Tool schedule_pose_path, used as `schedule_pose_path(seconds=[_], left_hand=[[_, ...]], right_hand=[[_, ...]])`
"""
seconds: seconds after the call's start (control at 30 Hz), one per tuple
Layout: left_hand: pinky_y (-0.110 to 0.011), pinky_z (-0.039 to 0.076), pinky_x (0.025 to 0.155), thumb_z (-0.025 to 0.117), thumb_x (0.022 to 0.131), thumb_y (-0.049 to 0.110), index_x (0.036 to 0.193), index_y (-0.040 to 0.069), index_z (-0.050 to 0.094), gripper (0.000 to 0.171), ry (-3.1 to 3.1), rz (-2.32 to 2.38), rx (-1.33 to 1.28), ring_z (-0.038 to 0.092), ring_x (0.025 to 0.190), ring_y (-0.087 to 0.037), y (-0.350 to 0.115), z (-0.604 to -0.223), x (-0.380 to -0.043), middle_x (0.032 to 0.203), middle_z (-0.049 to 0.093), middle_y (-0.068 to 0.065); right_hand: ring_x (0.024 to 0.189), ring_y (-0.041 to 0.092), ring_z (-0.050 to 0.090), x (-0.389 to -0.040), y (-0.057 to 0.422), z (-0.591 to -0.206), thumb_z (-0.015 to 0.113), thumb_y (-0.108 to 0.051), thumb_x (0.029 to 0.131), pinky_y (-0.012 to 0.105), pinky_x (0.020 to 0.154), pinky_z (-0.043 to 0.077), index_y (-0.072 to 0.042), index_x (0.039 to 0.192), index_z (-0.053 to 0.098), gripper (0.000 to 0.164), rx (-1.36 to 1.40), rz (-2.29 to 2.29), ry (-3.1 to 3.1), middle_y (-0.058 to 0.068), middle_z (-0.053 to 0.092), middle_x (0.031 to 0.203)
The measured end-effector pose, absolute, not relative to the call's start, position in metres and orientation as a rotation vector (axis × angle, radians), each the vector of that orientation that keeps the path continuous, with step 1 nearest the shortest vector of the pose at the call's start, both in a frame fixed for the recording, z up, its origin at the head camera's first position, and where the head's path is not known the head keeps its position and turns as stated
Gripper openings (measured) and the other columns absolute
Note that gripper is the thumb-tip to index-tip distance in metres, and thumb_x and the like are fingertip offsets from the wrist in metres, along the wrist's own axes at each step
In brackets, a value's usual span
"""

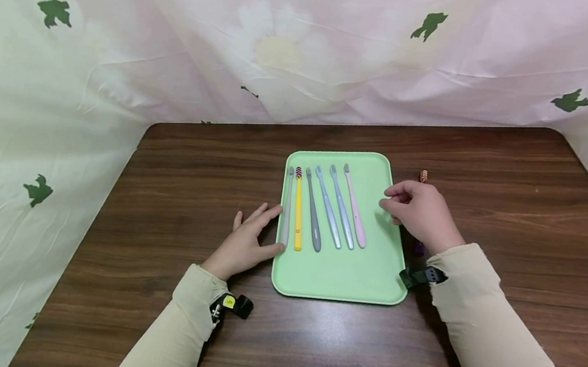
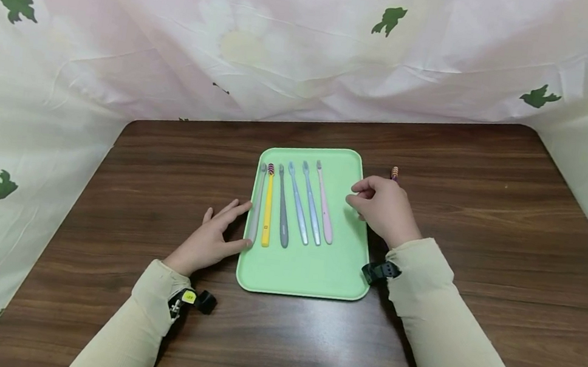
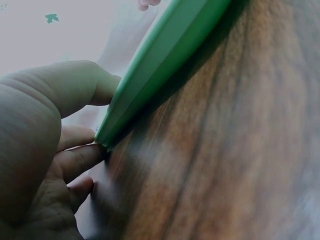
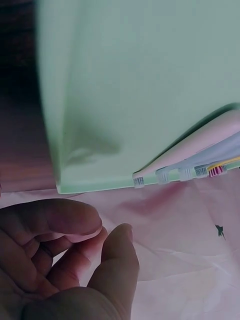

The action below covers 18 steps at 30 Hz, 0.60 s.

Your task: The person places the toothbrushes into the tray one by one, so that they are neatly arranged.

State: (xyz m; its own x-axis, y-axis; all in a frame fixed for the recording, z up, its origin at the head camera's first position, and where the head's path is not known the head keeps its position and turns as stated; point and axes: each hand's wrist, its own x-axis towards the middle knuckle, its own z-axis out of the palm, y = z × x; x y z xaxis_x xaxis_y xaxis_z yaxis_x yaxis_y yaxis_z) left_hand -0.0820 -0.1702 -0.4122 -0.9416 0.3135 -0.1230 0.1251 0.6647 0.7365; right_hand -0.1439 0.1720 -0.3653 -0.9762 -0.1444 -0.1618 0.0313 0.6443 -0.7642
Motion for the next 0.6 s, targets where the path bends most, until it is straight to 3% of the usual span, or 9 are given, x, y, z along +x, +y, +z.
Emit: schedule_pose_path(seconds=[0.6], left_hand=[[-0.053, -0.014, 0.119, 0.075, 0.091, 0.029, 0.157, 0.013, 0.036, 0.077, 2.635, 1.145, 0.345, 0.015, 0.153, -0.018, -0.170, -0.411, -0.082, 0.160, 0.037, -0.001]], right_hand=[[0.071, 0.019, 0.068, -0.139, 0.187, -0.361, 0.069, -0.027, 0.095, 0.031, 0.069, 0.055, -0.003, 0.112, 0.067, 0.029, -0.077, -1.235, 2.670, 0.013, 0.069, 0.094]])
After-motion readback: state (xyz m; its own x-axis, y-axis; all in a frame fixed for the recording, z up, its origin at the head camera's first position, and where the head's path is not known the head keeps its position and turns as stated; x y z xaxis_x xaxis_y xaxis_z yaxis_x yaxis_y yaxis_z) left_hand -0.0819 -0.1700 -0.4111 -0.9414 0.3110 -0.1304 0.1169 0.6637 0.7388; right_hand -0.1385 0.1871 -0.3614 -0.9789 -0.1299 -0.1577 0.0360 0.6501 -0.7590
